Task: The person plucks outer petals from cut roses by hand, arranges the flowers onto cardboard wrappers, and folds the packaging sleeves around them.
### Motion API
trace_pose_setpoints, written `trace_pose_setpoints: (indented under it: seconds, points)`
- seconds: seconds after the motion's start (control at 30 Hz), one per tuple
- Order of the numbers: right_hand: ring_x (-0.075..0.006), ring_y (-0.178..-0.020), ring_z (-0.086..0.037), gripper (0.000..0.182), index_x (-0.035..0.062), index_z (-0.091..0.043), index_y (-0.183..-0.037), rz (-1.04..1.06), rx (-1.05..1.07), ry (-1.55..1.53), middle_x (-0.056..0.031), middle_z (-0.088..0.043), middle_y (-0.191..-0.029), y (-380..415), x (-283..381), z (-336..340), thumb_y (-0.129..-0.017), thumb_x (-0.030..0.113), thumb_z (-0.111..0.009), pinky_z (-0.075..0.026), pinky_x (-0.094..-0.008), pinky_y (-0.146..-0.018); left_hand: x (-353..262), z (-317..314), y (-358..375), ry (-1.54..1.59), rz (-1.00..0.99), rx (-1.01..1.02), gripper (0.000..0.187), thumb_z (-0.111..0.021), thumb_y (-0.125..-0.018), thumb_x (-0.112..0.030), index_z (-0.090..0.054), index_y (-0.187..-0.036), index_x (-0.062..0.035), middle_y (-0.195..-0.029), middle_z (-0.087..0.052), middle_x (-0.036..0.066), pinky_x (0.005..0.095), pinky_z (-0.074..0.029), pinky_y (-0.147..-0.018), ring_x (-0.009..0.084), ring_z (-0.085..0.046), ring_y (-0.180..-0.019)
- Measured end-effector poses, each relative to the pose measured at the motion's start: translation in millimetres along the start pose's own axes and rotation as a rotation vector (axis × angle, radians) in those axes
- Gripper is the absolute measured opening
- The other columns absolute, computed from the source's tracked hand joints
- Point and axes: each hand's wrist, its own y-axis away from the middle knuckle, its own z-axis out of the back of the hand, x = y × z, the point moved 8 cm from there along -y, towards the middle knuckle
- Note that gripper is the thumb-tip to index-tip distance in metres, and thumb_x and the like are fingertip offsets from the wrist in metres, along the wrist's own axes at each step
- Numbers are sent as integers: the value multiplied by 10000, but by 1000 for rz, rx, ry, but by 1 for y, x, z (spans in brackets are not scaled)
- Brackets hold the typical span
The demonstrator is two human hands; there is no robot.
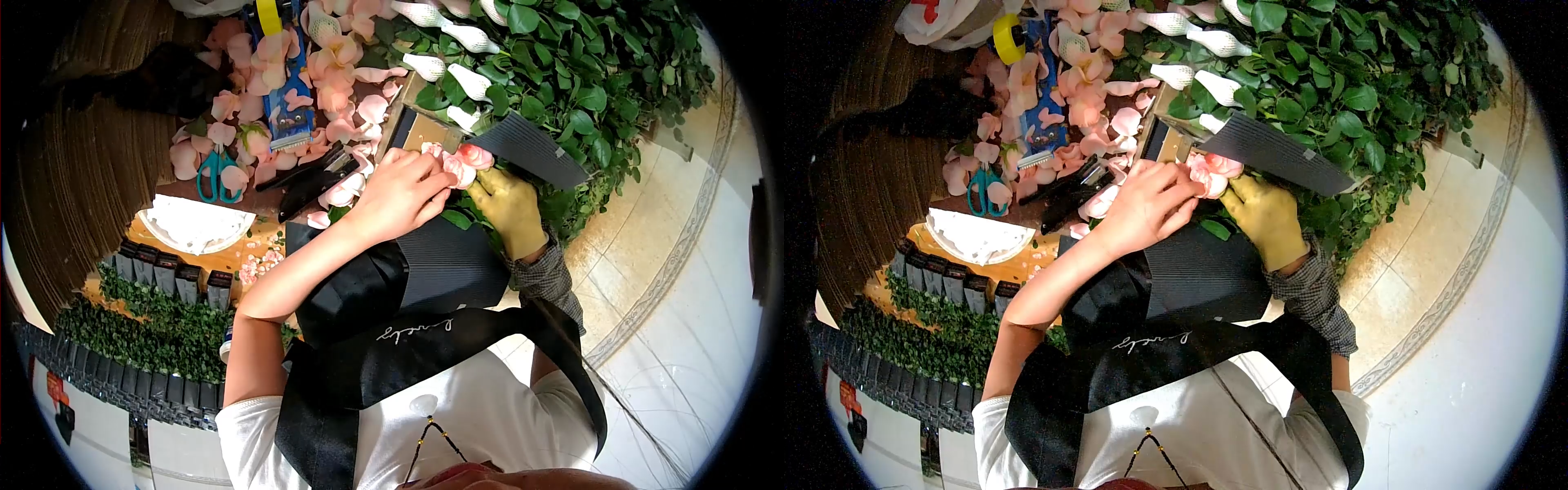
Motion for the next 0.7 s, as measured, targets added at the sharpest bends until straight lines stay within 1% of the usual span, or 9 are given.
trace_pose_setpoints:
  seconds: [0.07, 0.13, 0.2, 0.23, 0.27, 0.33, 0.57, 0.63, 0.7]
  points:
    - [-312, -658, -674, 204, 116, -714, -952, -1, -25, -29, -118, -696, -794, 0, 3, 2, -851, 293, -717, -538, -412, -575, -1, -5, 0, -44, -13, 82, 210, -719, -825, -126, -673, -1029, -115, -910, -588, 43, 361, -443, -818, 234, -616, -888]
    - [-315, -655, -670, 184, 114, -713, -917, -11, -30, 9, -124, -693, -793, 1, 3, 0, -841, 281, -721, -540, -416, -587, -3, -1, -1, -55, -17, 58, 168, -718, -827, -130, -683, -990, -113, -878, -586, 45, 361, -455, -806, 239, -618, -864]
    - [-317, -650, -666, 174, 113, -711, -899, -19, -23, 18, -123, -687, -778, 1, 1, -1, -839, 276, -721, -539, -421, -589, 0, 12, 0, -101, 15, -83, 102, -706, -843, -128, -693, -943, -109, -861, -595, 52, 374, -470, -779, 243, -623, -840]
    - [-320, -645, -663, 165, 113, -709, -882, -26, -17, 27, -122, -681, -764, 2, 0, -2, -836, 271, -720, -538, -426, -590, 8, 12, 2, -74, 112, -102, 70, -702, -855, -136, -706, -919, -107, -857, -607, 61, 385, -482, -751, 254, -627, -827]
    - [-320, -645, -663, 165, 113, -709, -882, -28, -17, 26, -122, -681, -764, 2, 1, -1, -836, 271, -720, -538, -426, -590, 9, 12, 1, -74, 112, -101, 70, -702, -855, -136, -706, -919, -107, -857, -607, 61, 385, -482, -751, 254, -627, -827]
    - [-298, -664, -649, 204, 113, -715, -1008, -55, 1, 25, -106, -673, -757, 2, 1, -1, -844, 233, -720, -516, -406, -608, 16, 12, 1, 19, 172, -101, 69, -713, -854, -149, -708, -903, -100, -853, -613, 67, 386, -487, -736, 264, -631, -823]
    - [-302, -638, -631, 202, 117, -719, -979, -36, 40, 102, -114, -650, -712, 2, 1, -7, -846, 269, -717, -510, -417, -604, 4, 18, -10, -171, 163, -75, 177, -758, -818, -180, -661, -933, -87, -868, -567, 66, 380, -442, -775, 281, -582, -838]
    - [-286, -600, -637, 108, 144, -686, -866, 4, -18, 116, -86, -628, -682, 0, 6, -2, -831, 244, -707, -525, -408, -559, 5, 15, -12, -154, 140, -54, 188, -765, -812, -190, -665, -935, -88, -860, -562, 65, 380, -442, -773, 282, -580, -833]
    - [-292, -617, -632, 151, 126, -700, -922, 12, 5, 109, -105, -630, -689, 2, 1, -5, -843, 254, -710, -517, -411, -577, 6, 14, -13, -137, 117, -33, 200, -772, -806, -199, -669, -938, -89, -853, -557, 63, 380, -442, -770, 283, -579, -828]
